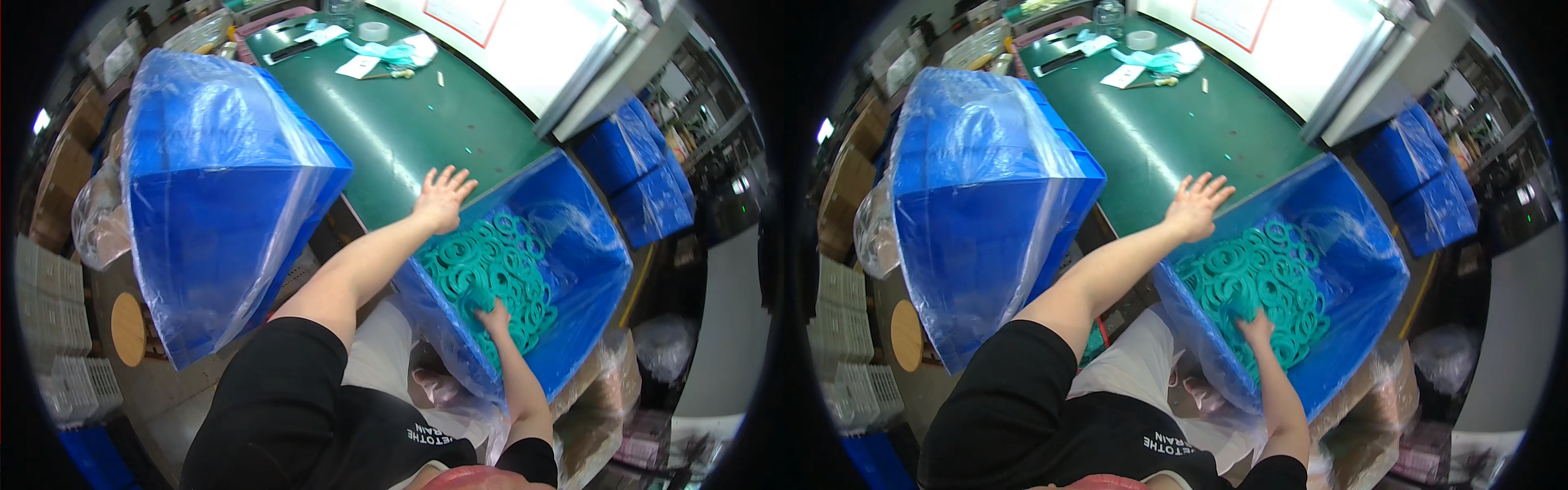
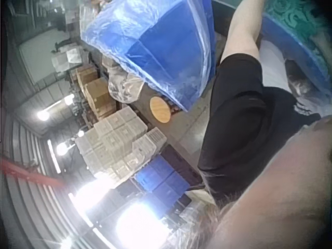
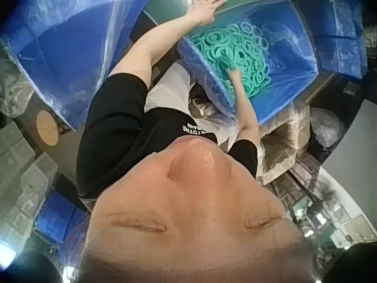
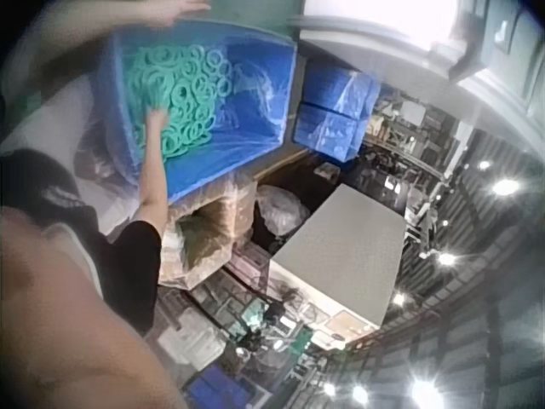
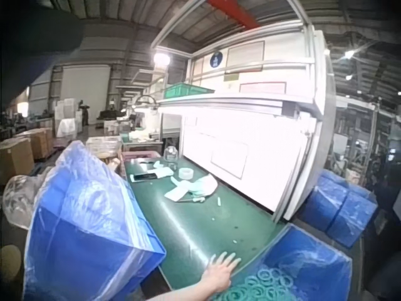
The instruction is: Picking up green plastic rings from a bin, inspecting them, and counting/sorting them in a manufacturing facility.
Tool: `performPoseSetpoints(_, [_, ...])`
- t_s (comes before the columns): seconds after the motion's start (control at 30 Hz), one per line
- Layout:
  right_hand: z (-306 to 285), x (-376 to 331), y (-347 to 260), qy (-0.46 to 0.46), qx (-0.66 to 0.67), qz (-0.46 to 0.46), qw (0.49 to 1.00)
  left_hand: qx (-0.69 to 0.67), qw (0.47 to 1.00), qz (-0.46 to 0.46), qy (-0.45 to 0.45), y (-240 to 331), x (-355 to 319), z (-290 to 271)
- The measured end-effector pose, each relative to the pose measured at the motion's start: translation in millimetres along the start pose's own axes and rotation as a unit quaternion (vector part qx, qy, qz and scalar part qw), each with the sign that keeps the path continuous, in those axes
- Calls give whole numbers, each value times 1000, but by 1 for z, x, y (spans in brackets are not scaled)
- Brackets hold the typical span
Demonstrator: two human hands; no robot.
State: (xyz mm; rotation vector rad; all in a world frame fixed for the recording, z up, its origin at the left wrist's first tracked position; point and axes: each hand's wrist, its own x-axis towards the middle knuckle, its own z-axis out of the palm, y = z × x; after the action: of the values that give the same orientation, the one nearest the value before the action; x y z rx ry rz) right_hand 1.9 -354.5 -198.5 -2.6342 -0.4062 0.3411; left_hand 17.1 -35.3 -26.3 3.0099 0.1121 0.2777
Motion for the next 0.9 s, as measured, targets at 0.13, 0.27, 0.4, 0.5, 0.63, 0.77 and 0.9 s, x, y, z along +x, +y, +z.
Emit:
performPoseSetpoints(0.13, [-83, -36, -30, 71, 593, 95, 796, -3, 1000, 2, 13, -4, -1, 1])
performPoseSetpoints(0.27, [-120, -113, -62, 103, 753, 101, 642, -10, 999, -3, 30, -9, -6, -3])
performPoseSetpoints(0.4, [-112, -195, -86, 46, 839, 60, 539, 46, 971, 162, 172, 13, -19, 8])
performPoseSetpoints(0.5, [-110, -242, -93, 17, 840, 24, 541, -451, 872, 184, -42, 74, -100, 26])
performPoseSetpoints(0.63, [-92, -281, -94, -12, 800, 44, 598, -793, 471, -33, -386, 142, -238, 0])
performPoseSetpoints(0.77, [-69, -297, -88, -6, 754, 125, 645, -757, 580, -12, -300, 151, -287, -12])
performPoseSetpoints(0.9, [-49, -310, -106, 91, 633, 132, 758, -647, 722, 13, -243, 142, -315, 8])
